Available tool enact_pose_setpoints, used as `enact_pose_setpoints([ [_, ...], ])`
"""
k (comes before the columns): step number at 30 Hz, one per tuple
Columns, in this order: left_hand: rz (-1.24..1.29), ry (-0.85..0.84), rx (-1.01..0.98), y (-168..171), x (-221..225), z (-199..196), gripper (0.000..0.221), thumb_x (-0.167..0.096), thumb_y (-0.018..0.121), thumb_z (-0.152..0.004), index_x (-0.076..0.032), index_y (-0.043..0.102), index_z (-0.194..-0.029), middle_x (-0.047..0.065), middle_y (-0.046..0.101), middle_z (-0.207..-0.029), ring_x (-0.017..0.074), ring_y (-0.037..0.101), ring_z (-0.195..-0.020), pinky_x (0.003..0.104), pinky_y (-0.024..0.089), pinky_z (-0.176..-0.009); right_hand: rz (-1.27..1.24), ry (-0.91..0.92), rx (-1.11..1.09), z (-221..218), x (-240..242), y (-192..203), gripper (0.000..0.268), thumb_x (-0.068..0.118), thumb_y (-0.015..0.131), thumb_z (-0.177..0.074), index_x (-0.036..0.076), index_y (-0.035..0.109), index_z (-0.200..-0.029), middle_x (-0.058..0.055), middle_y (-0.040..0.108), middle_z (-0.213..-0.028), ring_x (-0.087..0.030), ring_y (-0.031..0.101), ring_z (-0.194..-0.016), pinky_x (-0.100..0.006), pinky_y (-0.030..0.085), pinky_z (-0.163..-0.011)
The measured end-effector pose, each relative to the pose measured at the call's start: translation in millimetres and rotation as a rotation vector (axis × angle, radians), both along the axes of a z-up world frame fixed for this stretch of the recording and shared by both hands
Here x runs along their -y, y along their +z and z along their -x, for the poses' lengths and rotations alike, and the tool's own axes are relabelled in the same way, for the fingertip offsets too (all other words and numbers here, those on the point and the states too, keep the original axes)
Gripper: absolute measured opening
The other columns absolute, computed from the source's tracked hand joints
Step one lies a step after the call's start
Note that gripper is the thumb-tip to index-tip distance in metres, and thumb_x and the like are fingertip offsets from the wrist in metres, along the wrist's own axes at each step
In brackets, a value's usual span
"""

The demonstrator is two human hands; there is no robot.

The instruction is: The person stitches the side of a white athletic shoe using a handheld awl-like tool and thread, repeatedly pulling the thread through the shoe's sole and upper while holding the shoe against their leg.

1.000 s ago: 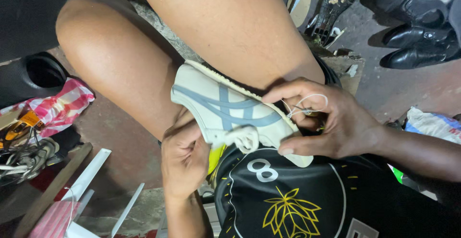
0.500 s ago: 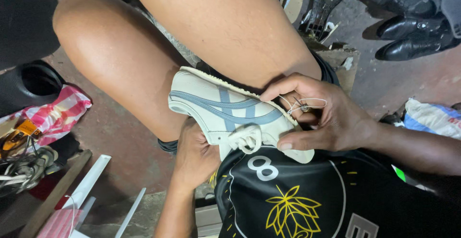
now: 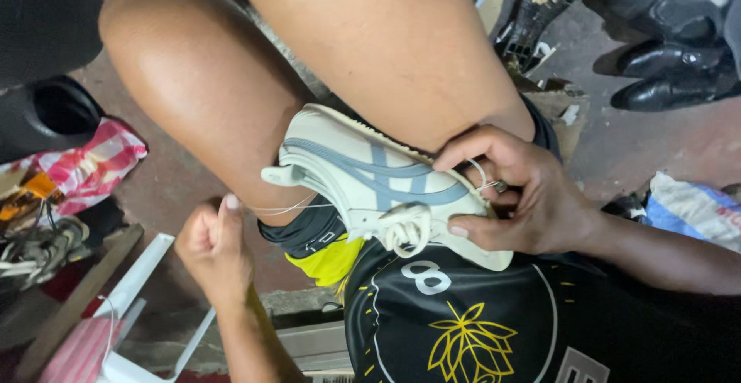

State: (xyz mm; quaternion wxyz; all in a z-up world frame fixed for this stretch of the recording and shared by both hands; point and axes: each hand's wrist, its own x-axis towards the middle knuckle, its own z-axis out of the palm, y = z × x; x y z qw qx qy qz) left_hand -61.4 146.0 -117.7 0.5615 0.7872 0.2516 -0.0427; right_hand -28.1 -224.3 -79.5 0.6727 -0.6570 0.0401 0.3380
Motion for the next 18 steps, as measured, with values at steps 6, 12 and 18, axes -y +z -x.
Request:
enact_pose_setpoints([
  [6, -0.455, -0.144, 0.21, 26.4, 36.1, -17.5, 0.006, 0.0, 0.061, -0.105, -0.006, 0.063, -0.103, -0.001, 0.065, -0.106, 0.0106, 0.058, -0.083, 0.021, 0.048, -0.077, -0.017, 0.049, -0.136, -1.1, 8.2, 0.5, 0.058, 0.003, 0.085, -0.078, 0.004, 0.058, -0.128, 0.003, 0.063, -0.087, 0.003, 0.046, -0.065, -0.015, 0.032, -0.053],
  [12, -0.506, -0.759, 0.305, 54.6, 89.8, -29.1, 0.027, 0.001, 0.066, -0.09, -0.004, 0.068, -0.117, 0.016, 0.071, -0.118, 0.0321, 0.073, -0.094, 0.041, 0.06, -0.08, -0.017, 0.034, -0.026, 2.7, 2.1, 3.0, 0.057, 0.004, 0.084, -0.077, 0.005, 0.057, -0.127, 0.003, 0.062, -0.1, 0.003, 0.051, -0.073, -0.014, 0.037, -0.056],
  [18, -0.211, -1.002, -0.001, 45.9, 86.9, -48.5, 0.032, -0.008, 0.069, -0.083, -0.002, 0.067, -0.114, 0.018, 0.069, -0.108, 0.0423, 0.067, -0.098, 0.049, 0.053, -0.086, 0.004, 0.044, -0.045, 4.5, 5.4, 3.4, 0.058, 0.005, 0.085, -0.077, 0.004, 0.058, -0.128, 0.002, 0.062, -0.112, 0.001, 0.063, -0.097, -0.014, 0.055, -0.077],
])
